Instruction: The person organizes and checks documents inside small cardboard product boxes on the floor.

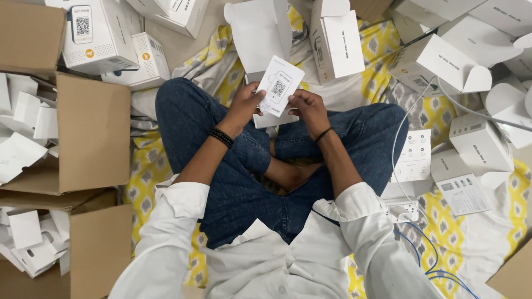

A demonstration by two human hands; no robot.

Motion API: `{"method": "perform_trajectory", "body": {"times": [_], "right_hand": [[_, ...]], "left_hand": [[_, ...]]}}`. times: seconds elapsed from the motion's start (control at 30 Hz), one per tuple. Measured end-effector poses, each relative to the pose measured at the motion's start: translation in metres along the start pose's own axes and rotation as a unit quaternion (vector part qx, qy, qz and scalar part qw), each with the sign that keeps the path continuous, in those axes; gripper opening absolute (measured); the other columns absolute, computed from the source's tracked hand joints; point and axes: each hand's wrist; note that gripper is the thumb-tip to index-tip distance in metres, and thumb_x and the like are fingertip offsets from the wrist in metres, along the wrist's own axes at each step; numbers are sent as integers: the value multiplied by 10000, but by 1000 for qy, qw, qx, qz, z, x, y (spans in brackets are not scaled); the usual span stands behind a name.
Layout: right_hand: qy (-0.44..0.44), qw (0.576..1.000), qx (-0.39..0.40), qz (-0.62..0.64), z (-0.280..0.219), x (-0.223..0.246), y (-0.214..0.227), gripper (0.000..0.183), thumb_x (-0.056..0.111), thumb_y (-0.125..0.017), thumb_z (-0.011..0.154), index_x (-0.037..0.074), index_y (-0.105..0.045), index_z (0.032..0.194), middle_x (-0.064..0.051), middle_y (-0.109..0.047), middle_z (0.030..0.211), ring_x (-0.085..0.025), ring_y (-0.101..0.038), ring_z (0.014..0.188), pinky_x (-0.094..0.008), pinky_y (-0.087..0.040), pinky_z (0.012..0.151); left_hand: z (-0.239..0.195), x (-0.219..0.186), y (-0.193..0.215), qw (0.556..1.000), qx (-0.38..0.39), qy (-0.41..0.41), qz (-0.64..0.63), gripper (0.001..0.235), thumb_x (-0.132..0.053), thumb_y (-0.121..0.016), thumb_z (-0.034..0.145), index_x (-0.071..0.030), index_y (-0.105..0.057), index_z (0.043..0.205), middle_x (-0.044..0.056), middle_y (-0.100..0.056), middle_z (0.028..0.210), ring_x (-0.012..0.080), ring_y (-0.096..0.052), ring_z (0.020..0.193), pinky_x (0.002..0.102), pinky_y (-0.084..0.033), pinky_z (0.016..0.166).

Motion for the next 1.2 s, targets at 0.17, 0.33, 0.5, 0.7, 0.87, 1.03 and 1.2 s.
{"method": "perform_trajectory", "body": {"times": [0.17,0.33,0.5,0.7,0.87,1.03,1.2], "right_hand": [[38,998,-41,-24,11,-25,17,114,137,-700,1019,64,-680,934,-28,-704,878,-107,-651,800,-274,-559,755],[47,995,-83,10,2,0,11,74,113,-724,992,53,-684,980,-44,-706,907,-121,-657,803,-282,-573,746],[38,983,-118,133,1,10,22,172,73,-644,946,38,-694,1107,-60,-725,1000,-141,-708,866,-299,-616,759],[40,989,-95,104,1,6,11,240,21,-607,941,24,-637,1179,-79,-723,1014,-158,-701,854,-307,-606,736],[36,995,-42,86,-1,4,-8,220,89,-636,999,-6,-625,1197,-98,-735,1071,-144,-717,917,-289,-609,812],[68,994,-76,33,2,0,-8,281,95,-686,976,-25,-632,1224,-122,-746,1110,-154,-730,952,-295,-615,849],[75,989,-105,70,2,2,-9,259,102,-689,982,-20,-622,1201,-117,-738,1071,-161,-717,918,-312,-603,807]], "left_hand": [[2,1,-5,1000,26,-11,11,327,-211,-526,1061,14,-666,1253,54,-731,989,87,-645,811,247,-557,668],[5,1,-4,999,-21,-1,33,293,-195,-530,1045,15,-681,1182,49,-717,947,81,-637,777,244,-555,651],[9,1,8,991,-125,-43,1,271,-170,-529,1056,38,-691,1119,54,-680,899,89,-593,711,247,-518,611],[7,4,-10,989,-88,-87,-76,304,-227,-515,1082,25,-678,1135,35,-699,916,65,-619,731,228,-529,604],[-3,-5,-26,985,-53,-68,148,358,-303,-538,1061,7,-717,1078,59,-637,671,113,-552,533,264,-449,519],[0,1,-26,975,-62,-124,172,386,-333,-583,1048,7,-754,981,40,-641,644,93,-549,544,274,-427,519],[2,1,-21,984,-77,-110,120,377,-340,-599,1029,3,-739,963,23,-632,642,81,-546,540,263,-444,510]]}}
Point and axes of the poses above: each hand's wrist, its own z-axis towards the middle knuckle, its own y-axis out of the back of the hand, x = y × z
